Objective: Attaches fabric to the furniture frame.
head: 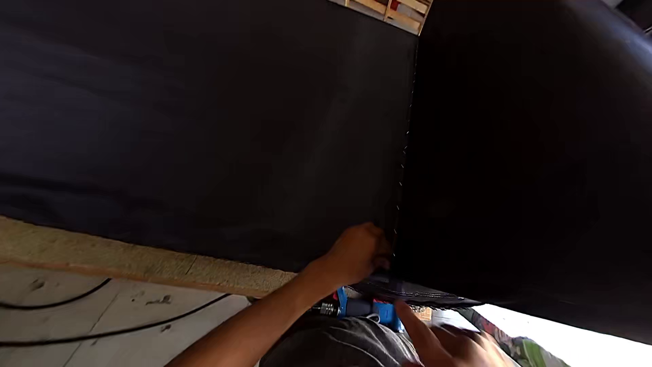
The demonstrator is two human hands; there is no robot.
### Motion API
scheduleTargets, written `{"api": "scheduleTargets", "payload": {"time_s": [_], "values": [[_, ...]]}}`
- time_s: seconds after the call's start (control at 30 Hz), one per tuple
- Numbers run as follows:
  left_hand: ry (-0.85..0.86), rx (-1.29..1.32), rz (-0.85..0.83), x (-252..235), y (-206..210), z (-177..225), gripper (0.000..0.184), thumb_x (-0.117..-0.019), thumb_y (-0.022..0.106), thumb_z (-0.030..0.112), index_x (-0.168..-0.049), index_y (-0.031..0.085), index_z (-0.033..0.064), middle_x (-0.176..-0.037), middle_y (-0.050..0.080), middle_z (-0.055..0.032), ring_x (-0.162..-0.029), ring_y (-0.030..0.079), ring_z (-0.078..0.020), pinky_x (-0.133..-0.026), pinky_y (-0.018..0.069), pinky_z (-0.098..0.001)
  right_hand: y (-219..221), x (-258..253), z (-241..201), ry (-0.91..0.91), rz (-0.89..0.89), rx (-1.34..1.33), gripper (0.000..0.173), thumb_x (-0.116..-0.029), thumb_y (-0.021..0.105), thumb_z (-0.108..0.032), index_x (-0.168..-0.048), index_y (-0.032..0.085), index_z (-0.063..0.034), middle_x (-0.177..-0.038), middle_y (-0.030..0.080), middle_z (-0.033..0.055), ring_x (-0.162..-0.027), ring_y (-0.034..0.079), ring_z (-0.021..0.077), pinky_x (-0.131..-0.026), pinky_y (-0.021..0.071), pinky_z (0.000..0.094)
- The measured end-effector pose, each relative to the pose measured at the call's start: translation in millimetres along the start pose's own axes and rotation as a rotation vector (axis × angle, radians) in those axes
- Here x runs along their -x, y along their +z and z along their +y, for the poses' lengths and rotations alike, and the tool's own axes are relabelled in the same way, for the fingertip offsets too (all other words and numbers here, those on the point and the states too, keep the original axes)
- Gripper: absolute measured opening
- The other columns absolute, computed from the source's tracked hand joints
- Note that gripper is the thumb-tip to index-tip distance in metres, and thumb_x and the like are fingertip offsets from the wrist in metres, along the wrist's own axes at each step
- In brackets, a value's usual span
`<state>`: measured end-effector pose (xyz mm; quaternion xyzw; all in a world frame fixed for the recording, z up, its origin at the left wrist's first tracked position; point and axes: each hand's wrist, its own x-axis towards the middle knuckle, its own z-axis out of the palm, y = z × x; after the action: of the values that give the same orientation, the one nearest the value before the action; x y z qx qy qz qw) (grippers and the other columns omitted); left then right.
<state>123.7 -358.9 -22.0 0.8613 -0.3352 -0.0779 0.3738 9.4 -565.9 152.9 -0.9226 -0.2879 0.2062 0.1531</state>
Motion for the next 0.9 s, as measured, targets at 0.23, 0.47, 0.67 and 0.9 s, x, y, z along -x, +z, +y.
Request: {"api": "scheduleTargets", "payload": {"time_s": [0.23,0.47,0.67,0.9], "values": [[0.046,-0.211,0.078,25,56,0,0.018,-0.0995,0.060,0.020,-0.102,0.078,0.0178,-0.094,0.070,-0.0050,-0.094,0.067,-0.0254,-0.079,0.0559,-0.0433,115,-51,36,0.465,-0.162,-0.059,0.070,-0.0996,0.058,-0.043,-0.159,0.038,-0.0113,-0.081,0.073,0.0115,-0.073,0.073,0.0351,-0.067,0.0579,0.0588],[0.044,-0.184,0.143,16,48,-5,0.019,-0.0996,0.060,0.022,-0.089,0.072,0.0117,-0.090,0.068,-0.0038,-0.090,0.068,-0.0216,-0.076,0.0566,-0.0388,128,-40,50,0.440,-0.017,-0.224,0.071,-0.0962,0.062,-0.045,-0.154,0.047,-0.0065,-0.070,0.070,0.0007,-0.061,0.068,0.0207,-0.062,0.0586,0.0496],[-0.070,-0.143,0.316,20,46,2,0.020,-0.0991,0.061,0.026,-0.090,0.076,0.0174,-0.090,0.070,0.0022,-0.090,0.066,-0.0164,-0.076,0.0543,-0.0359,111,-77,26,0.644,-0.202,-0.226,0.069,-0.0966,0.055,-0.034,-0.156,0.037,-0.0042,-0.081,0.069,0.0074,-0.079,0.070,0.0270,-0.076,0.0572,0.0481],[0.076,-0.185,0.580,36,88,8,0.018,-0.0968,0.058,0.010,-0.093,0.076,0.0153,-0.095,0.073,0.0006,-0.093,0.067,-0.0189,-0.076,0.0515,-0.0388,138,-86,28,0.521,0.372,0.087,0.072,-0.0862,0.061,-0.013,-0.154,0.041,0.0038,-0.074,0.072,0.0060,-0.059,0.071,0.0233,-0.054,0.0591,0.0435]]}}
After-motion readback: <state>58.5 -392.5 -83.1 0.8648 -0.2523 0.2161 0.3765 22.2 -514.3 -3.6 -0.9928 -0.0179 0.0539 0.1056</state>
